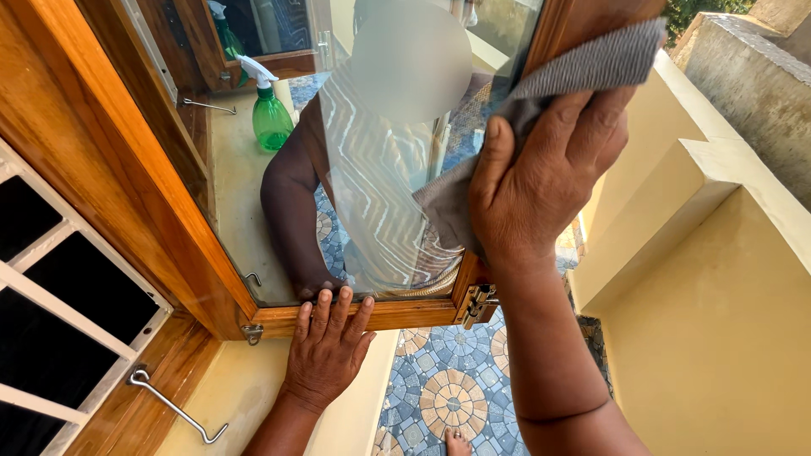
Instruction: The person wipes the wooden window frame and glass pane with a grey cloth. They clean the vertical and horizontal frame sections and the glass surface, using a spray bottle placed on the sill.
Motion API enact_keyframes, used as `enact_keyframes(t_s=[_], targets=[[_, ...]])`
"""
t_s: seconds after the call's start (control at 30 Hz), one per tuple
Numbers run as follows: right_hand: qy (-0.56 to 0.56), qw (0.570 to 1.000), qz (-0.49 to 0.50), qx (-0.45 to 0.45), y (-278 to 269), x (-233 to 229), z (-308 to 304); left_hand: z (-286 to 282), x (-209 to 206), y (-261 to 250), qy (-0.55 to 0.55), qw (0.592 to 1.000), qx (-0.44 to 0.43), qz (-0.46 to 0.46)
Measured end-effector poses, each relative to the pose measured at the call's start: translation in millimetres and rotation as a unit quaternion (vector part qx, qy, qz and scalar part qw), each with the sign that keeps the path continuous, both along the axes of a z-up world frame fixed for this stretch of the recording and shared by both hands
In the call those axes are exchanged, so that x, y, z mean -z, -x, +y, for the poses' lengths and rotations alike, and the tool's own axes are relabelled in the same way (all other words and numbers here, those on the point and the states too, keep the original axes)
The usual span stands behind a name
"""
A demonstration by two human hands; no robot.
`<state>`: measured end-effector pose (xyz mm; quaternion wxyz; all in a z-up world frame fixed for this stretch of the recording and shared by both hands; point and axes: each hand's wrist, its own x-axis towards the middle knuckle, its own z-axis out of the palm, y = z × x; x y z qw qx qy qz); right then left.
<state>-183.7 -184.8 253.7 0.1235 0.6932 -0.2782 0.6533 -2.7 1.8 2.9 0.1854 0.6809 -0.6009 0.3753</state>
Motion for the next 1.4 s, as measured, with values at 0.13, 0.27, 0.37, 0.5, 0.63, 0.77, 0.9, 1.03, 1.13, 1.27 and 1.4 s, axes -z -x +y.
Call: enact_keyframes(t_s=[0.13, 0.27, 0.37, 0.5, 0.63, 0.77, 0.9, 1.03, 1.13, 1.27, 1.4], targets=[[-0.014, 1.0, 0.007, -0.003, 2.4, 53.4, 1.0, -0.2, 0.6, -0.7, 0.009, 1.0, -0.003, -0.011], [-0.052, 0.997, 0.035, -0.049, 16.0, 88.5, 2.1, 0.4, 2.2, -0.6, -0.004, 1.0, -0.001, -0.005], [-0.117, 0.99, 0.06, -0.053, 28.2, 103.1, -2.2, 0.6, 1.1, -0.8, -0.009, 1.0, -0.001, -0.001], [-0.171, 0.974, 0.06, -0.137, 41.6, 124.0, -14.0, 0.9, -0.6, 1.6, -0.01, 1.0, -0.002, 0.007], [-0.226, 0.949, 0.075, -0.208, 54.3, 165.0, -32.4, 1.1, -1.7, 2.7, -0.015, 1.0, -0.003, 0.01], [-0.246, 0.925, 0.094, -0.273, 70.8, 223.9, -57.6, 1.3, -3.0, 2.7, -0.011, 1.0, -0.007, 0.004], [-0.201, 0.94, 0.048, -0.27, 88.0, 282.4, -68.2, 2.2, -2.4, 2.6, -0.021, 1.0, -0.006, 0.009], [-0.205, 0.841, -0.148, -0.478, 83.7, 317.2, -31.6, 1.7, -2.7, 2.0, -0.009, 1.0, 0.003, 0.009], [-0.132, 0.874, -0.081, -0.461, 69.3, 317.5, -6.7, 0.6, -0.2, 0.9, -0.012, 1.0, 0.007, 0.016], [-0.149, 0.916, -0.02, -0.371, 52.6, 291.6, -18.8, -0.1, -1.9, -0.5, -0.011, 1.0, 0.003, 0.007], [-0.178, 0.889, -0.066, -0.417, 45.2, 289.8, -35.3, 0.7, 0.1, 0.8, -0.011, 1.0, 0.006, 0.011]])
